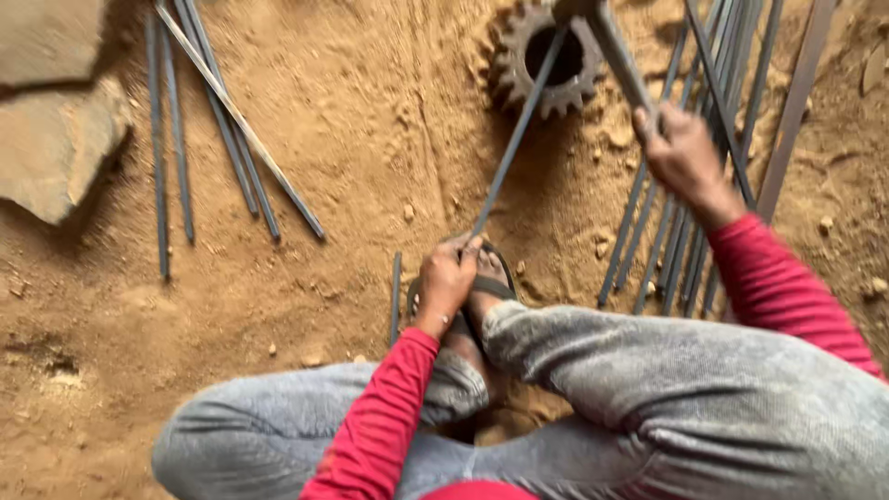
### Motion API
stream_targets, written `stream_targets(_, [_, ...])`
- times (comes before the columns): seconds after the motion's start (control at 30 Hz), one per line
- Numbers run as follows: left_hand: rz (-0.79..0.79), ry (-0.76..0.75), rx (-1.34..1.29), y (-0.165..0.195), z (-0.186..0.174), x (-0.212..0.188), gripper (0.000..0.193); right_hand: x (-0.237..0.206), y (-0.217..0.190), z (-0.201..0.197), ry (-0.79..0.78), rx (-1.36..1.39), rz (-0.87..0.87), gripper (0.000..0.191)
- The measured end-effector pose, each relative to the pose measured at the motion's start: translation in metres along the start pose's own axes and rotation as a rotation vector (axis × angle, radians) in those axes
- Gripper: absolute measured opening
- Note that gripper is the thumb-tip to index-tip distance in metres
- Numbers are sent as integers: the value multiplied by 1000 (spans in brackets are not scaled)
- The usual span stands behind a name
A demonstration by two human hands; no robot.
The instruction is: The person bends metal rods by hand using a large gear as a jig and a hammer while sitting on the ground. They insert each rod into the gear's teeth and strike it with a hammer to adjust the angle of the bend.
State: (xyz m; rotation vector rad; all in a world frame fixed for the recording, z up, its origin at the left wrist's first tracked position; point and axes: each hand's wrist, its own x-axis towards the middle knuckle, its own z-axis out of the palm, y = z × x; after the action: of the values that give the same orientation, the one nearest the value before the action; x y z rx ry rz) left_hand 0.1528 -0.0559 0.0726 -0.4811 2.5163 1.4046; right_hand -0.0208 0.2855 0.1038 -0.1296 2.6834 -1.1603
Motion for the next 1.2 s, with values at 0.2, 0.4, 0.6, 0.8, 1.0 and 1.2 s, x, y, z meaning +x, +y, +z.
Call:
stream_targets(0.2, [124, -31, 46, 23, 0, 34, 38, -72, -20, 61, 188, -91, 105, 32])
stream_targets(0.4, [-396, -660, -887, 114, -1, 81, 43, -104, -10, 68, 55, -64, 326, 26])
stream_targets(0.6, [-112, -844, -1649, 164, 7, 67, 36, -108, 8, 71, 195, -226, -30, 26])
stream_targets(0.8, [8, -829, -1743, 159, 16, 59, 29, -113, 6, 66, 81, -126, 162, 35])
stream_targets(1.0, [-3, -882, -1746, 163, 8, 62, 30, -112, 0, 66, 95, -111, 88, 31])
stream_targets(1.2, [-170, -864, -1598, 137, 7, 79, 38, -115, 11, 59, 59, -34, 131, 28])
